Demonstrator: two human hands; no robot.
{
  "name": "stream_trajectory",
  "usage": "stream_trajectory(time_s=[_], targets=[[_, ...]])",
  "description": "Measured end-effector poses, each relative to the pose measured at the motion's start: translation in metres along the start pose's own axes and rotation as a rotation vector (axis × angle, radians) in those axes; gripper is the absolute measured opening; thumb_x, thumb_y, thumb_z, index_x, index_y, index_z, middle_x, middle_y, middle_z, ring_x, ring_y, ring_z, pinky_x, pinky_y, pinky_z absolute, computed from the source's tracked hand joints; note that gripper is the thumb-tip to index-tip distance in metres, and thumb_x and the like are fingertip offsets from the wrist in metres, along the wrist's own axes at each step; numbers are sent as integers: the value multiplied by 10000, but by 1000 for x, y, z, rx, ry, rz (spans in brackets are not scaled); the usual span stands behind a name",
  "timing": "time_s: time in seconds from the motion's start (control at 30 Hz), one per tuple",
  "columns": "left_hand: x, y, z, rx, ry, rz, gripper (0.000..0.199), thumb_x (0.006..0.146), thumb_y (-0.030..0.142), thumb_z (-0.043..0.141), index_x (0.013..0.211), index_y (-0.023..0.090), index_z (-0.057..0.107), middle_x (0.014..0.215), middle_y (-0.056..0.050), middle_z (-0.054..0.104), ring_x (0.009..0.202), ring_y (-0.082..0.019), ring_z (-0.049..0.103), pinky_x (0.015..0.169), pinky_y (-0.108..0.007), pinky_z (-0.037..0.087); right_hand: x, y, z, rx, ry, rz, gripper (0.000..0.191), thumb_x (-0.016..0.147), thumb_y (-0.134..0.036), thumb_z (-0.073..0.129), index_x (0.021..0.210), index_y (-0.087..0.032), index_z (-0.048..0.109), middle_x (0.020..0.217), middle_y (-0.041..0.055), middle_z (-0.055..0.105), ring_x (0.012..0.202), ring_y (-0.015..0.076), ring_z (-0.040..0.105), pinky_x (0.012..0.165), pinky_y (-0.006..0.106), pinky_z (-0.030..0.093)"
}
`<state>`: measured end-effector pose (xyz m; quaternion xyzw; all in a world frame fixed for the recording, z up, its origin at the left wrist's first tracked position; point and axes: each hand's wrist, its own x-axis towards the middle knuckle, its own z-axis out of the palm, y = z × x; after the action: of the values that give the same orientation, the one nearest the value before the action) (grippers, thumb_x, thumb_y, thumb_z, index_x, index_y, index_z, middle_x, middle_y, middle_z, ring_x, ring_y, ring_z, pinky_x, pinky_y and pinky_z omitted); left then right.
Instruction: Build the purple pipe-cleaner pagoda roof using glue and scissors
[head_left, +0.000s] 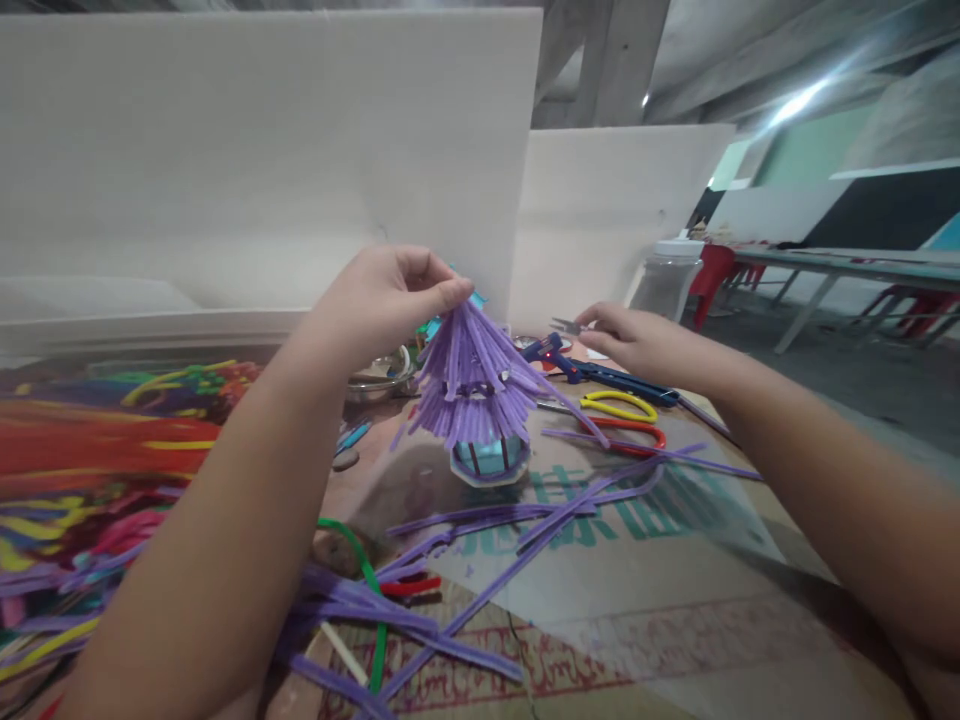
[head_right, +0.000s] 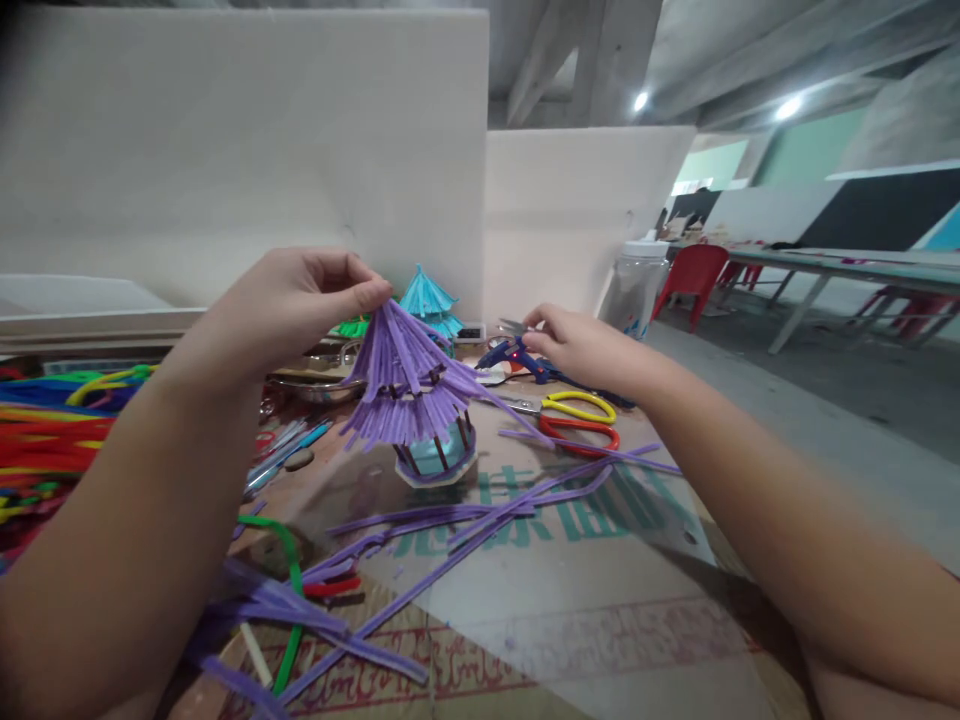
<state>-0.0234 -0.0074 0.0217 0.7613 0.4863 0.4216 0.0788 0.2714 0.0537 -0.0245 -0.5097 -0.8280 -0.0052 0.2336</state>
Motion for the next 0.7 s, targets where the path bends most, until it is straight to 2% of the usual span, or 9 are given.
stream_trajectory(time_s=[0.07,0.13,0.27,0.37,0.43,0.5,0.6,0.7], targets=[[1,-2,0,1,-21,-2,311,803,465,637,798,157,684,696,-26,649,662,-158,583,584,-263,418,5,12,9,24,-135,3,374,934,-457,500,1177,-200,622,1023,97,731,893,238,665,730,324,477],[1,-3,1,9,-44,-2,317,803,473,632,785,160,682,684,-24,642,654,-154,579,584,-260,415,6,16,17,30,-205,-16,376,934,-432,510,1199,-193,627,1117,113,721,973,244,661,793,335,487],[2,-2,4,2,-78,-11,291,801,454,633,760,167,668,635,-17,612,621,-146,562,572,-253,402,5,7,21,44,-182,-45,387,929,-408,529,1235,-201,642,1148,114,717,984,248,656,803,348,480],[2,-1,6,-11,-91,-21,279,802,443,632,747,170,657,630,-16,609,609,-144,554,567,-254,396,1,-10,18,137,-53,-45,313,909,-397,554,1088,-201,721,998,82,736,851,213,650,733,316,459],[2,-1,6,-13,-87,-11,282,802,448,633,750,171,661,651,-18,622,612,-146,557,572,-259,397,-3,-26,16,319,44,-10,317,910,-418,547,923,-174,748,800,57,701,723,175,607,672,294,433],[2,-2,6,-6,-69,1,287,801,454,632,765,172,672,676,-22,637,623,-150,564,580,-263,402,-9,-42,17,569,59,41,359,913,-452,541,853,-160,741,621,11,596,607,138,534,617,280,408],[1,-2,7,18,-41,15,298,805,462,625,791,171,689,701,-25,655,637,-154,572,579,-263,401,-18,-61,22,810,-77,66,320,889,-451,599,851,-159,726,537,-30,518,524,107,461,549,258,371],[0,-1,8,36,-37,52,304,813,464,620,803,169,694,712,-27,664,645,-152,573,572,-256,396,-23,-69,31,1051,-282,81,290,865,-454,644,841,-168,685,487,-52,492,445,88,389,451,233,292]])
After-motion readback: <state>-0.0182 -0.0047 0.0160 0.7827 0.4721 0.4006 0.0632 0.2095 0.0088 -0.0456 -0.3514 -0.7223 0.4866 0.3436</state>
